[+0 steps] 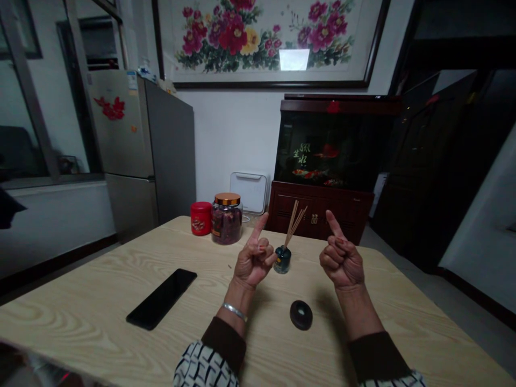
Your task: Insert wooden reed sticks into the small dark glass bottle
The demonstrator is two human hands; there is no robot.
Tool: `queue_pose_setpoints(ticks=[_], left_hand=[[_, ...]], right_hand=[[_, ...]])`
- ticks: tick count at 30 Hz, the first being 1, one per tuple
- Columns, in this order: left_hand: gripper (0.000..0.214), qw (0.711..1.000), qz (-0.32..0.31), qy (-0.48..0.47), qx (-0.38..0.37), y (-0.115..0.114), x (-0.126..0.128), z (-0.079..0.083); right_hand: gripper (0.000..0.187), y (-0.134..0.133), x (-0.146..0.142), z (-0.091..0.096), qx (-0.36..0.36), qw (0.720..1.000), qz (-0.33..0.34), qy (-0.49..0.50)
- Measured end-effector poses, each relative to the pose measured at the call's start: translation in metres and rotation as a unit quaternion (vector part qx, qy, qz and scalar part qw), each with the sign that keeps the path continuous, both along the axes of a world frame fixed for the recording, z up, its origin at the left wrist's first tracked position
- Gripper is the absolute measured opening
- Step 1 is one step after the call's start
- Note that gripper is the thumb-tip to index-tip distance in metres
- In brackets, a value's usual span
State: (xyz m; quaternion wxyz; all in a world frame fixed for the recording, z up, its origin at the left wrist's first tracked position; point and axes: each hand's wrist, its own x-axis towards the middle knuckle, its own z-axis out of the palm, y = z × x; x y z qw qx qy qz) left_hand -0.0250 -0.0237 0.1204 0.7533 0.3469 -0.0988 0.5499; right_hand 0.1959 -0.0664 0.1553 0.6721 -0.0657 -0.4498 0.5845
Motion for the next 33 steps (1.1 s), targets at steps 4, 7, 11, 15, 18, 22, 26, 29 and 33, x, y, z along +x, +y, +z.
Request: queue_pose_setpoints(ticks=[4,7,11,15,18,22,26,29,33], left_hand=[[0.065,0.994,0.055,0.088,-0.038,0.023,0.002,-0.026],[0.056,0.959,0.152,0.229,-0.074,0.045,0.008,-0.060],[0.066,0.896,0.239,0.370,-0.049,0.064,0.021,-0.111],[0.084,0.838,0.280,0.468,0.030,0.070,0.029,-0.138],[0.096,0.814,0.289,0.497,0.085,0.070,0.029,-0.143],[0.086,0.810,0.250,0.518,0.115,0.067,0.028,-0.139],[0.072,0.807,0.254,0.518,0.125,0.063,0.027,-0.135],[0.072,0.806,0.245,0.524,0.122,0.060,0.024,-0.133],[0.073,0.816,0.221,0.520,0.122,0.059,0.020,-0.133]], right_hand=[[0.045,0.034,0.005,-0.027,-0.106,0.980,-0.133,-0.099],[0.049,0.072,0.000,-0.064,-0.198,0.896,-0.279,-0.284],[0.076,0.110,-0.017,-0.109,-0.172,0.844,-0.293,-0.416],[0.061,0.120,-0.025,-0.125,-0.113,0.832,-0.250,-0.482],[0.051,0.111,-0.022,-0.122,-0.086,0.820,-0.212,-0.524],[0.055,0.095,-0.031,-0.118,-0.072,0.859,-0.167,-0.480],[0.046,0.087,-0.056,-0.103,-0.082,0.889,-0.226,-0.390],[0.046,0.086,-0.050,-0.065,-0.083,0.916,-0.274,-0.280],[0.040,0.081,0.011,-0.018,-0.071,0.875,-0.359,-0.318]])
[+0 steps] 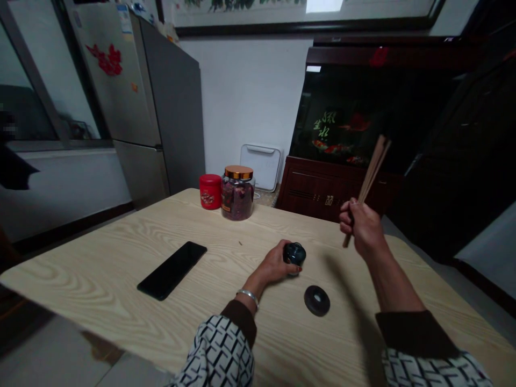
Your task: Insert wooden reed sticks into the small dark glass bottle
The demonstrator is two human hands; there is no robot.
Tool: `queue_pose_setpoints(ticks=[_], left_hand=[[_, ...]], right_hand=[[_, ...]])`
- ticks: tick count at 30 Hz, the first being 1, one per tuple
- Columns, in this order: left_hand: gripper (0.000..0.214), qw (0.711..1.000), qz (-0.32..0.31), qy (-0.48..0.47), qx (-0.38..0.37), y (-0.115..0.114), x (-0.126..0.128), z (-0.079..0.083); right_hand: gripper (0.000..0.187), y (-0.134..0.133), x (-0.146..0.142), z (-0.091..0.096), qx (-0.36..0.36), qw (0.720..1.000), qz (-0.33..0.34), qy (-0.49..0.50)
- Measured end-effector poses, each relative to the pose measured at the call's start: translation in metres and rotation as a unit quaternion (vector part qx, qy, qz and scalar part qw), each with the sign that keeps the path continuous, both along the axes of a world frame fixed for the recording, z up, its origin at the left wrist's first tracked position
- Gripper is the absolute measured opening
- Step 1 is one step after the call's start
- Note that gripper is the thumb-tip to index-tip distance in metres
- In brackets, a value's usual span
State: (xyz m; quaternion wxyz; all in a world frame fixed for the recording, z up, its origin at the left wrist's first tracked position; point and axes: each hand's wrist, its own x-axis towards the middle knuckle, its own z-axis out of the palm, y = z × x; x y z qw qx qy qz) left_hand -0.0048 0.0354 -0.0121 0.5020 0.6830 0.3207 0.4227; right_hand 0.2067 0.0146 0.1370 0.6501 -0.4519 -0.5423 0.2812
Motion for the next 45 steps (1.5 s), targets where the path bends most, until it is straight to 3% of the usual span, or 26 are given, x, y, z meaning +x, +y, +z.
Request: queue_pose_setpoints(ticks=[2,3,5,6,7,10,12,13,15,17,18,20,22,23,25,28,29,31,34,37,41,45], left_hand=[[0.074,1.000,-0.008,-0.003,0.001,-0.001,-0.002,-0.001],[0.076,1.000,-0.011,-0.004,0.004,-0.001,-0.002,-0.001],[0.076,1.000,-0.016,0.000,0.013,-0.002,-0.003,-0.001],[0.075,1.000,-0.017,0.003,0.017,-0.003,-0.004,-0.001],[0.074,1.000,-0.018,0.007,0.020,-0.004,-0.004,0.000],[0.073,1.000,-0.017,0.008,0.021,-0.007,-0.005,0.001],[0.074,1.000,-0.021,0.003,0.012,-0.008,-0.005,0.002],[0.073,1.000,-0.023,0.000,0.007,-0.009,-0.005,0.003],[0.074,1.000,-0.028,-0.002,0.003,-0.009,-0.004,0.003],[0.076,1.000,-0.030,-0.001,0.002,-0.008,-0.004,0.003],[0.077,1.000,-0.031,-0.002,0.003,-0.008,-0.004,0.002],[0.076,0.999,-0.033,-0.005,0.002,-0.007,-0.004,0.001],[0.077,0.999,-0.035,-0.007,0.003,-0.007,-0.004,0.000],[0.077,0.999,-0.036,-0.008,0.004,-0.007,-0.004,-0.001],[0.077,0.999,-0.037,-0.013,0.003,-0.007,-0.004,-0.002],[0.077,0.999,-0.033,-0.011,0.006,-0.007,-0.005,-0.001],[0.076,0.999,-0.030,-0.006,0.010,-0.007,-0.005,-0.001],[0.075,0.999,-0.026,0.002,0.020,-0.009,-0.006,0.001],[0.071,0.999,-0.023,0.002,0.022,-0.011,-0.006,0.003],[0.068,0.999,-0.031,-0.005,0.016,-0.012,-0.006,0.003],[0.071,0.999,-0.040,-0.026,0.009,-0.010,-0.006,0.001],[0.073,0.999,-0.045,-0.028,0.010,-0.009,-0.006,0.000]], right_hand=[[0.038,-0.009,0.034,-0.004,-0.068,0.975,-0.085,-0.192],[0.035,-0.016,0.047,-0.014,-0.115,0.935,-0.120,-0.312],[0.028,-0.035,0.065,-0.048,-0.224,0.826,-0.159,-0.492],[0.027,-0.046,0.069,-0.067,-0.268,0.779,-0.163,-0.543],[0.026,-0.056,0.071,-0.086,-0.284,0.750,-0.148,-0.579],[0.031,-0.079,0.067,-0.122,-0.266,0.707,-0.148,-0.639],[0.035,-0.086,0.060,-0.124,-0.233,0.695,-0.163,-0.661],[0.037,-0.087,0.056,-0.120,-0.219,0.698,-0.165,-0.662],[0.041,-0.090,0.043,-0.104,-0.203,0.734,-0.128,-0.636],[0.046,-0.092,0.026,-0.088,-0.195,0.780,-0.030,-0.594],[0.051,-0.094,0.016,-0.082,-0.193,0.789,0.029,-0.583],[0.063,-0.097,-0.001,-0.074,-0.203,0.770,0.118,-0.593],[0.065,-0.098,-0.012,-0.070,-0.223,0.741,0.156,-0.613],[0.061,-0.097,-0.014,-0.069,-0.229,0.743,0.163,-0.607],[0.053,-0.094,-0.014,-0.063,-0.217,0.798,0.168,-0.536],[0.047,-0.081,-0.018,-0.048,-0.145,0.931,0.153,-0.297],[0.046,-0.076,-0.023,-0.044,-0.117,0.960,0.141,-0.211],[0.046,-0.062,-0.037,-0.039,-0.072,0.988,0.117,-0.077],[0.048,-0.041,-0.060,-0.047,-0.053,0.994,0.096,0.022],[0.049,-0.029,-0.068,-0.063,-0.064,0.993,0.094,0.025],[0.045,-0.028,-0.059,-0.076,-0.063,0.990,0.111,-0.061],[0.048,-0.031,-0.045,-0.070,-0.077,0.970,0.114,-0.201]])
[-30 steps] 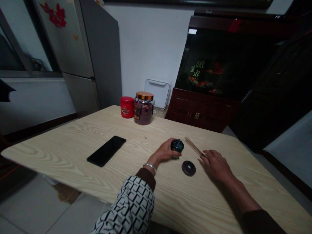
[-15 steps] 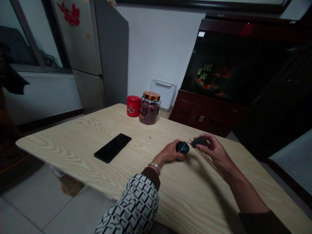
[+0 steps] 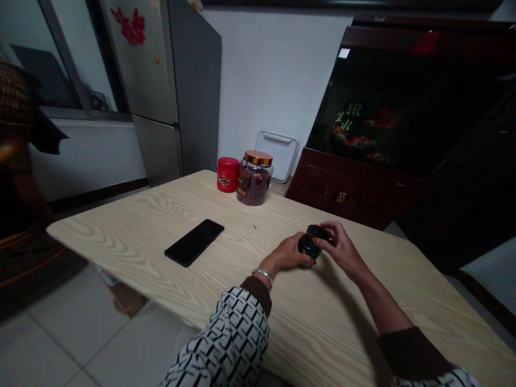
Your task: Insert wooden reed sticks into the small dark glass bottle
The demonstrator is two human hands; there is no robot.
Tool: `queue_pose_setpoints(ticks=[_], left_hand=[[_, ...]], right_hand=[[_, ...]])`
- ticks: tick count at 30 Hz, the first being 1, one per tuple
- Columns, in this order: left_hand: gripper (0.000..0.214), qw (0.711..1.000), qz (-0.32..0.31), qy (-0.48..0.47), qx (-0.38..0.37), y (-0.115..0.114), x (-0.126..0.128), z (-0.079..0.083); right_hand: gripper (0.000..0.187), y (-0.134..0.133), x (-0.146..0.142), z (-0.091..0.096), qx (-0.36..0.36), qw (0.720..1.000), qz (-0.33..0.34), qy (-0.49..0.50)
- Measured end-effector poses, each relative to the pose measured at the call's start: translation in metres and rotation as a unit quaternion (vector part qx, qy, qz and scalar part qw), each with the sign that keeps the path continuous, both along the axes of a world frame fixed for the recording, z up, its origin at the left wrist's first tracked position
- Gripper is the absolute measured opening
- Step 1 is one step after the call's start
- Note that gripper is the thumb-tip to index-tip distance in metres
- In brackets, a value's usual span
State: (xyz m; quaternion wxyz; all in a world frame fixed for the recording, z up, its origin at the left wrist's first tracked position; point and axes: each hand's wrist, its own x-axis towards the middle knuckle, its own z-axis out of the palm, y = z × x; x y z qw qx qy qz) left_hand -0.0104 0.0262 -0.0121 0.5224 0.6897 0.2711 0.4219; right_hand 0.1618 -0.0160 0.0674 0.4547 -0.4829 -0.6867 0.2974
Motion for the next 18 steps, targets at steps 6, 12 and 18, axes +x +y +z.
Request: queue_pose_setpoints(ticks=[6,12,18], left_hand=[[0.074,1.000,0.006,0.018,0.012,0.001,0.000,0.000],[0.069,1.000,0.010,0.025,0.012,0.000,-0.001,0.000],[0.074,1.000,0.003,0.019,0.011,0.000,-0.001,0.001]], right_hand=[[0.050,0.004,0.004,0.035,0.016,0.957,0.030,-0.289],[0.069,-0.003,-0.014,0.055,0.006,0.868,-0.088,-0.489],[0.079,0.009,0.000,0.040,-0.005,0.973,-0.025,-0.229]])
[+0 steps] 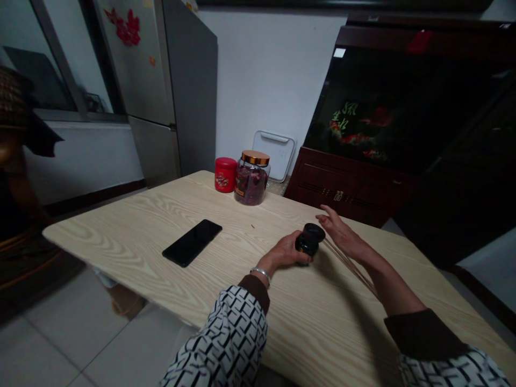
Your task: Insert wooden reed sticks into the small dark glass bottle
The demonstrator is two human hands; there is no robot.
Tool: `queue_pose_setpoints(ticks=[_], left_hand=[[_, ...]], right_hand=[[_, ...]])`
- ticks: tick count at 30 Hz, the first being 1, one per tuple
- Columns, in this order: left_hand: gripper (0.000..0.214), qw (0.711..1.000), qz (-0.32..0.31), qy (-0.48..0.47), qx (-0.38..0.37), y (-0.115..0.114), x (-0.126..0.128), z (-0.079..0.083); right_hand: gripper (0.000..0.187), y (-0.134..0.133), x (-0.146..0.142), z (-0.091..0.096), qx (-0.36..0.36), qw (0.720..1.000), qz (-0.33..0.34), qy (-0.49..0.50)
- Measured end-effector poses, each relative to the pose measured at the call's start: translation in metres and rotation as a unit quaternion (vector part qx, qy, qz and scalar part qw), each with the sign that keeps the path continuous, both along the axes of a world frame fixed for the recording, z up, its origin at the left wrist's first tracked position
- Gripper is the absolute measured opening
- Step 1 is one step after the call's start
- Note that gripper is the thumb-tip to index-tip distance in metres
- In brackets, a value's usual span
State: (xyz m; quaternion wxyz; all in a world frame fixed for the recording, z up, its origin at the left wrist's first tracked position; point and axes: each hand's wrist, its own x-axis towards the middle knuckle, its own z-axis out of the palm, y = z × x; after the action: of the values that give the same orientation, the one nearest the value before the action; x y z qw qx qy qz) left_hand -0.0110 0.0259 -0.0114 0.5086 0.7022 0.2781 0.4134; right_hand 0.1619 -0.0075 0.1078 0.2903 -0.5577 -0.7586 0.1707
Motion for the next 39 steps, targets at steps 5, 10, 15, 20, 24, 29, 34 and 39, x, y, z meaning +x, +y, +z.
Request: queue_pose_setpoints(ticks=[5,10,15,20,24,29,34,39], left_hand=[[0.075,1.000,0.005,-0.010,0.006,0.001,0.000,-0.001],[0.074,1.000,0.003,-0.008,0.002,0.002,0.000,-0.002],[0.075,1.000,0.000,-0.005,0.001,0.003,0.002,-0.003],[0.076,1.000,0.010,0.000,0.008,0.003,0.001,-0.001],[0.076,1.000,0.002,-0.002,-0.003,0.002,0.002,-0.001],[0.076,0.999,-0.019,-0.031,-0.023,0.002,0.001,-0.001],[0.074,0.999,-0.013,-0.031,-0.019,0.001,0.001,0.000],[0.072,0.998,-0.027,-0.054,-0.036,0.001,0.002,-0.002]], right_hand=[[0.084,-0.008,0.003,0.008,-0.032,0.993,-0.117,-0.015],[0.075,-0.017,0.007,0.012,0.002,0.971,-0.222,-0.089],[0.063,-0.011,0.007,-0.001,0.034,0.999,-0.036,0.017],[0.066,-0.023,0.000,0.015,-0.009,0.985,-0.159,-0.063],[0.062,-0.022,0.002,0.016,0.034,0.983,-0.170,-0.058],[0.066,-0.010,0.008,-0.002,0.004,0.998,0.060,-0.033],[0.077,-0.010,0.008,-0.001,0.025,0.984,-0.083,-0.158],[0.077,-0.008,0.008,-0.008,0.026,0.995,0.068,-0.062]])
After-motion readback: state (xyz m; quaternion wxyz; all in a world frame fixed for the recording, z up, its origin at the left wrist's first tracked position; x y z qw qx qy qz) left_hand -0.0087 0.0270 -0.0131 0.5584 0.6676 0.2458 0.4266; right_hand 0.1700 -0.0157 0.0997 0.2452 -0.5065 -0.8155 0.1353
